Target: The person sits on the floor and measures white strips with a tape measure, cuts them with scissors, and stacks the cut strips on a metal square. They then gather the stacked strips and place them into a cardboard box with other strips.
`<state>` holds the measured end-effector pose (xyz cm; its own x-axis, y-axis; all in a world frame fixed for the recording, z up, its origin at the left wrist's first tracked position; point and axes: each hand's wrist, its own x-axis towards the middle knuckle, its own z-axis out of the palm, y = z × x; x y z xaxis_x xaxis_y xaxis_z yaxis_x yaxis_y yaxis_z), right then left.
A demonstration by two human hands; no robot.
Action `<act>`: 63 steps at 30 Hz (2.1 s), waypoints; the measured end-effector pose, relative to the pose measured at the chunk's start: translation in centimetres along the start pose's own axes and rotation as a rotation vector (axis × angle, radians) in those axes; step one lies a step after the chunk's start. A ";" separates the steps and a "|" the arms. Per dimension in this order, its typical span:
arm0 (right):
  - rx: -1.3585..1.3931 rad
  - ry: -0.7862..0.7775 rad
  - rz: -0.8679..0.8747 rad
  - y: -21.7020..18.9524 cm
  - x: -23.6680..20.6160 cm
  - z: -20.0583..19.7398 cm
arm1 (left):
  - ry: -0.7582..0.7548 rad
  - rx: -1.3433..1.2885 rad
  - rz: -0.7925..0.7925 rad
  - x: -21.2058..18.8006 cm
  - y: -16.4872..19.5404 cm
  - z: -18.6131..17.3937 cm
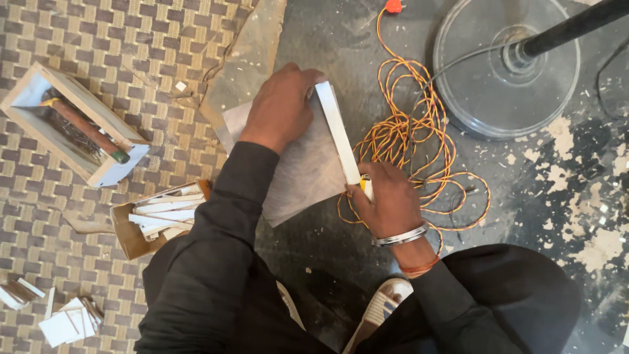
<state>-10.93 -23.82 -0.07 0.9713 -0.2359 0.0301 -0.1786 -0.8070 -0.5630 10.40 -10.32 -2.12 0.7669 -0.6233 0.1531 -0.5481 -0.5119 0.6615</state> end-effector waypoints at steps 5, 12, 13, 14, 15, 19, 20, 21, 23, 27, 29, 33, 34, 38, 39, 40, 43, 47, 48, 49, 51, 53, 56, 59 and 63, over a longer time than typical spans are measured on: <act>-0.004 0.007 0.018 -0.2 0.1 -0.2 | -0.035 0.018 -0.023 0.1 -0.3 -0.5; -0.016 -0.027 0.047 0.1 0.1 -0.2 | 0.085 -0.013 -0.065 -0.5 -2.0 -3.8; -0.003 -0.029 0.052 0.0 0.1 -0.3 | 0.121 0.020 -0.103 -0.7 -2.2 -4.3; 0.011 -0.035 0.052 0.0 0.2 -0.4 | 0.159 0.056 -0.148 -1.4 -2.4 -4.7; 0.027 -0.042 0.047 -0.1 0.4 -0.5 | 0.201 0.094 -0.194 -2.2 -2.5 -4.8; 0.033 -0.097 0.074 0.1 1.2 -0.8 | 0.360 0.066 -0.342 -6.0 -3.1 -3.6; 0.045 -0.151 0.111 0.4 1.5 -0.9 | 0.398 0.058 -0.393 -6.8 -3.3 -3.1; 0.056 -0.200 0.150 0.8 1.9 -1.0 | 0.436 0.049 -0.439 -7.5 -3.5 -2.6; 0.135 -0.303 0.181 1.8 2.5 -1.4 | 0.456 0.024 -0.545 -9.4 -3.5 -1.7; 0.232 -0.367 0.253 4.6 3.9 -1.8 | 0.341 -0.222 -0.935 -13.2 -1.5 1.0; 0.290 -0.310 0.240 6.4 5.2 -1.5 | 0.377 -0.542 -0.923 -13.3 -0.8 2.5; 0.556 -0.351 0.240 9.1 6.5 1.2 | 0.485 -0.725 -0.837 -13.4 -0.3 3.6; 0.586 -0.393 0.273 9.4 6.9 2.1 | 0.479 -0.759 -0.832 -13.3 -0.4 3.5; 0.799 -0.535 0.470 9.4 7.7 3.7 | 0.450 -0.778 -0.831 -13.1 -0.5 3.0; 0.882 -0.560 0.531 9.1 7.9 3.7 | 0.447 -0.808 -0.827 -12.9 -0.5 2.9; 0.881 -0.567 0.605 8.8 7.9 3.5 | 0.440 -0.835 -0.826 -12.8 -0.5 2.7; 0.881 -0.583 0.733 8.1 8.1 2.6 | 0.377 -0.851 -0.786 -12.5 -0.4 2.0; 0.946 -0.639 0.644 8.0 7.9 2.1 | 0.204 -0.667 -0.868 -12.3 0.0 1.1; 0.961 -0.685 0.601 8.1 7.9 2.1 | 0.150 -0.610 -0.896 -12.4 0.2 1.0; 0.948 -0.680 0.602 8.3 8.0 2.1 | 0.101 -0.553 -0.921 -12.3 0.3 1.0; 0.926 -0.675 0.597 8.7 8.2 2.3 | 0.154 -0.700 -0.889 -12.2 0.5 1.4; 0.885 -0.661 0.542 9.2 8.2 2.0 | 0.177 -0.775 -0.870 -12.4 0.3 1.9; 0.902 -0.658 0.544 9.6 8.2 1.7 | 0.188 -0.817 -0.861 -12.9 -0.3 3.0; 0.927 -0.655 0.579 9.8 8.2 1.6 | 0.212 -0.918 -0.826 -13.2 -0.8 3.6; 0.924 -0.673 0.475 9.8 8.3 1.9 | 0.228 -1.049 -0.742 -13.4 -0.7 3.3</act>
<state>-4.28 -32.69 -6.92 0.7767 0.1448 -0.6131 -0.6229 0.0318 -0.7816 -0.56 -3.58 -7.02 0.8680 -0.2267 -0.4418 0.4684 0.0786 0.8800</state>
